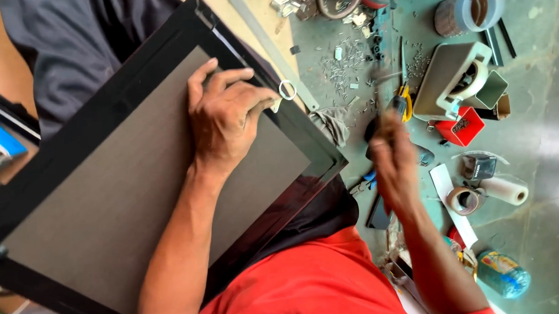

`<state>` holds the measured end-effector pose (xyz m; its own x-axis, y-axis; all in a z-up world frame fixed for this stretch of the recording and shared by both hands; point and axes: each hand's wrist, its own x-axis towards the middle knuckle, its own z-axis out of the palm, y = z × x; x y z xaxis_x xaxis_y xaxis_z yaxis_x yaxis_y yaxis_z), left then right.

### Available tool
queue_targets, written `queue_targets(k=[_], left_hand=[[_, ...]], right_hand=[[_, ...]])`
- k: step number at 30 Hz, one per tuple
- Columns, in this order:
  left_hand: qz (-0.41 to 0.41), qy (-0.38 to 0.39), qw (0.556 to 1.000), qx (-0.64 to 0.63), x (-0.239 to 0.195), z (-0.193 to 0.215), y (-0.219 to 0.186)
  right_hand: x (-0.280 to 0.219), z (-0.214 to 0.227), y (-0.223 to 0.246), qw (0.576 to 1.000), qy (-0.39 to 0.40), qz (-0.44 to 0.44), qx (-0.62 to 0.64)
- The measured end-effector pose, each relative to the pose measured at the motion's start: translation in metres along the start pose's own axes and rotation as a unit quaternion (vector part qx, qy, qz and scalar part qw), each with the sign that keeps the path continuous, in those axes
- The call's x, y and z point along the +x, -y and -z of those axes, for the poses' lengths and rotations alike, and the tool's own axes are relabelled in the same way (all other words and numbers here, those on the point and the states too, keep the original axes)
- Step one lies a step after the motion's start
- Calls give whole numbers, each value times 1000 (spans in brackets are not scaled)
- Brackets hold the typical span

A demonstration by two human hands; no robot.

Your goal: The person sits on the floor with a framed photo on their lap and attaches metal hanging hardware to the back of the frame. They position D-ring hangers and screws on the frame's backing board, drive the screws with a cordless drill, and press the hardware into place, working around the frame edges.

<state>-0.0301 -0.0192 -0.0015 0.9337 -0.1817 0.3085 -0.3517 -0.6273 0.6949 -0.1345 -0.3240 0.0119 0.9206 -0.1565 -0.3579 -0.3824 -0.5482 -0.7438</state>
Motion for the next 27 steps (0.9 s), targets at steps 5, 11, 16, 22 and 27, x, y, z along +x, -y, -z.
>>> queue_targets(k=[5, 11, 16, 22, 27], left_hand=[[-10, -15, 1000, -8, -4, 0, -1], [-11, -15, 1000, -14, -4, 4, 2], [-10, -11, 1000, -16, 5, 8, -2], [-30, 0, 1000, -2, 5, 14, -5], [10, 0, 999, -31, 5, 13, -6]], right_hand=[[10, 13, 97, 949, 5, 266, -171], [3, 7, 127, 890, -1, 370, -266], [7, 9, 108, 914, -15, 305, -268], [6, -1, 105, 912, -24, 295, -285], [4, 2, 85, 930, -27, 259, -259]])
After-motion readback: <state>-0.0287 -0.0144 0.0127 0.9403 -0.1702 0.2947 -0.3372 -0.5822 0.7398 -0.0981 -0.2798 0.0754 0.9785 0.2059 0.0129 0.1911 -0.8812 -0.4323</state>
